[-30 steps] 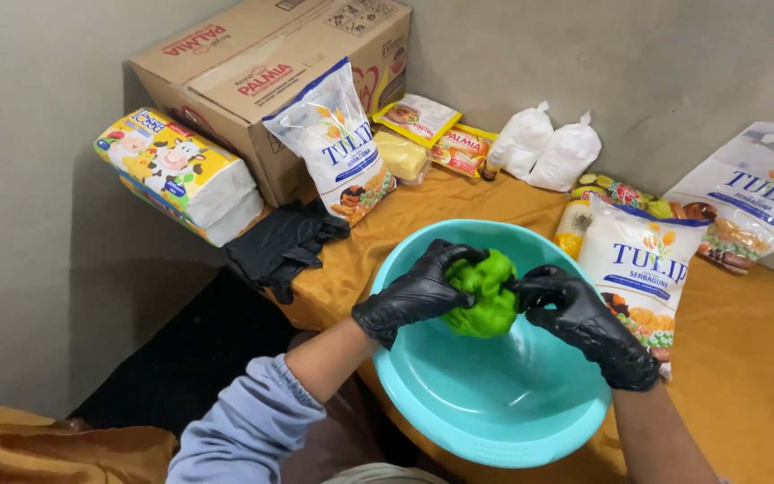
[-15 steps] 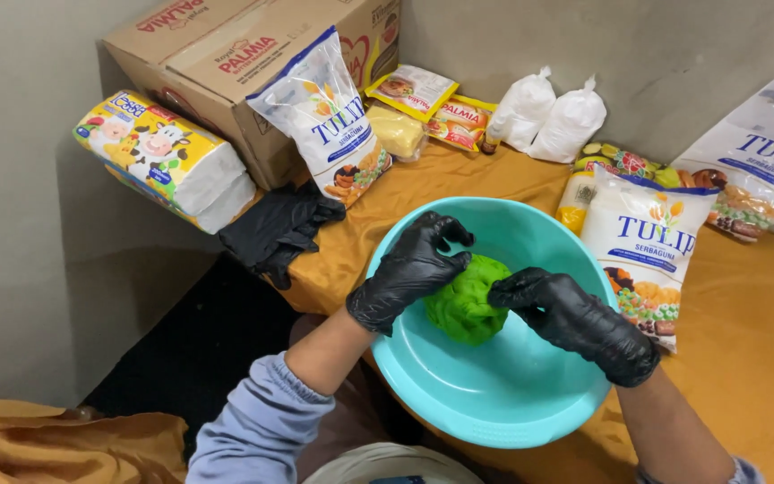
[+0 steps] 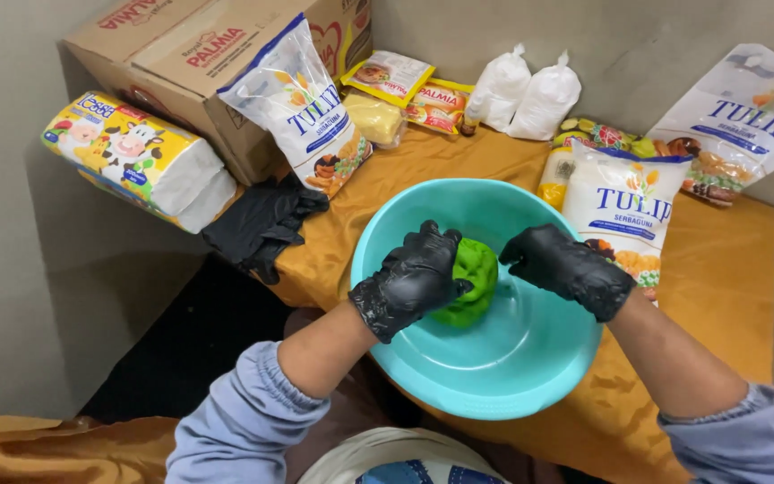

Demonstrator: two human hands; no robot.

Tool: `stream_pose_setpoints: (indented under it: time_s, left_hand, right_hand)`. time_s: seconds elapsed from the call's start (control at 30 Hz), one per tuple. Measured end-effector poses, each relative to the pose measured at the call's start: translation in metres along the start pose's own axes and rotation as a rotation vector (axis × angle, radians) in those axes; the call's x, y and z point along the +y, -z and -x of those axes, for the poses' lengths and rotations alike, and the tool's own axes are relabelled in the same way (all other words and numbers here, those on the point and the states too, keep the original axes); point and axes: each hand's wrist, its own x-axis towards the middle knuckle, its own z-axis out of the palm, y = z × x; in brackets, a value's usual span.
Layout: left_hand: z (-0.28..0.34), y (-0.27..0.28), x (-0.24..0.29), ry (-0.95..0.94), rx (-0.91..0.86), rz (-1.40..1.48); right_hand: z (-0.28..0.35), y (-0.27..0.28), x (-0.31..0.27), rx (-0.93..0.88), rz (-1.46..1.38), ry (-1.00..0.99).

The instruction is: Kneading a small ball of green dough in a plastic bowl on a table surrounded by ingredients.

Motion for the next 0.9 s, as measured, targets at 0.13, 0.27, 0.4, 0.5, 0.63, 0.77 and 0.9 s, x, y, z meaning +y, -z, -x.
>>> stream_pose_setpoints:
  time_s: [0.13, 0.27, 0.4, 0.5, 0.63, 0.77, 0.9]
  left_hand:
    - [-0.01, -0.024, -0.005, -0.09, -0.03, 0.036]
    - [-0.024, -0.028, -0.016, -0.123, -0.012, 0.037]
    - [-0.026, -0.016, -0.029, -0.069, -0.073, 0.176]
    - [-0.021, -0.017, -0.044, -0.053, -0.03, 0.336]
    - [-0.026, -0.019, -0.052, -0.06, -0.037, 0.449]
    - [-0.037, -0.03, -0.052, -0.071, -0.023, 0.438]
    - [-0.04, -0.043, -0.051, -0.088, 0.012, 0.387]
  right_hand:
    - [0.02, -0.014, 0.004, -0.03, 0.21, 0.017]
    - [0.029, -0.017, -0.004, -0.075, 0.538, 0.024]
    - [0.039, -0.015, -0.018, -0.127, 0.873, 0.044]
    - [0.035, -0.018, -0.042, -0.171, 1.109, 0.072]
    - [0.018, -0.013, -0.034, -0.266, 0.992, 0.087]
    - [0.032, -0.029, -0.048, -0.282, 0.965, 0.038]
    - [0.026, -0.038, -0.055, -0.234, 0.976, 0.038]
